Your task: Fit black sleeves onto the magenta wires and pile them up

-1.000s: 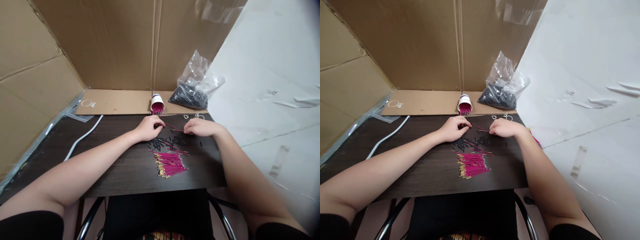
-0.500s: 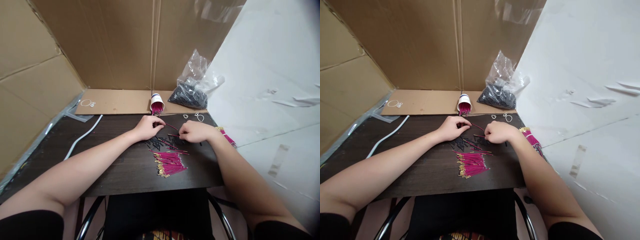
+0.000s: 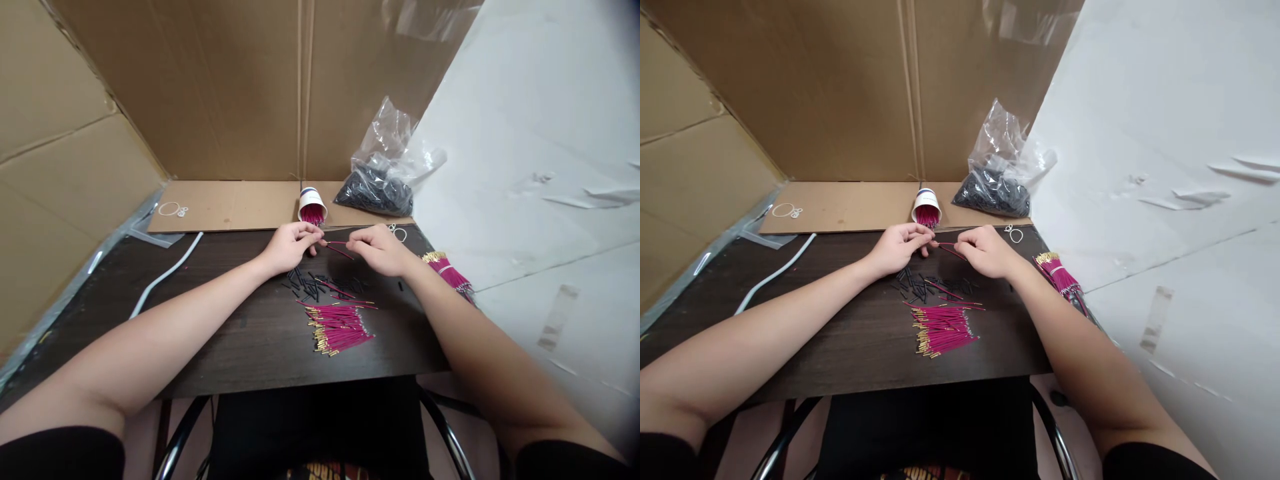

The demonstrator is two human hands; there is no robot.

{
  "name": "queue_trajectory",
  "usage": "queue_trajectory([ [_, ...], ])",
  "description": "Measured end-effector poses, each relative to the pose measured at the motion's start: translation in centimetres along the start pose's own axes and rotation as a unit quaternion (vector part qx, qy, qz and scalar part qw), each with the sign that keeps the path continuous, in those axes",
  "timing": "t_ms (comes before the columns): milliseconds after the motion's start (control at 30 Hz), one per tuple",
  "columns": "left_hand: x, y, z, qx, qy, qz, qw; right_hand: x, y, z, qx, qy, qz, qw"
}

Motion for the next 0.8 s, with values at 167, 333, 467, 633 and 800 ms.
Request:
queue_trajectory([
  [167,-0.12,-0.11,-0.08,0.002,-0.008,0.011,1.0,-0.02,0.77,-0.25,-0.031,-0.019,0.005,0.999],
  [333,0.01,-0.03,-0.23,0.009,-0.007,0.017,1.0,-0.46,0.64,-0.26,-0.052,-0.01,0.011,0.999],
  [467,0.01,0.01,-0.19,0.006,-0.007,0.019,1.0,-0.51,0.75,-0.29,-0.039,-0.007,-0.001,0.999],
  [633,0.0,0.03,-0.07,0.006,-0.013,0.011,1.0,-0.58,0.74,-0.36,-0.041,-0.003,-0.011,0.999],
  [800,-0.05,-0.04,-0.03,0.005,-0.014,0.008,1.0,-0.75,0.64,-0.44,-0.048,-0.001,-0.008,0.999],
])
Point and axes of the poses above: each hand's wrist, its own z-axis away from the middle knuckle, its own y-axis out of the palm, x = y × z, the point moved 4 cm from there along -z, towards the middle knuckle, and after that the axes turned 7 degrees about -z, right-handed, at the moved point
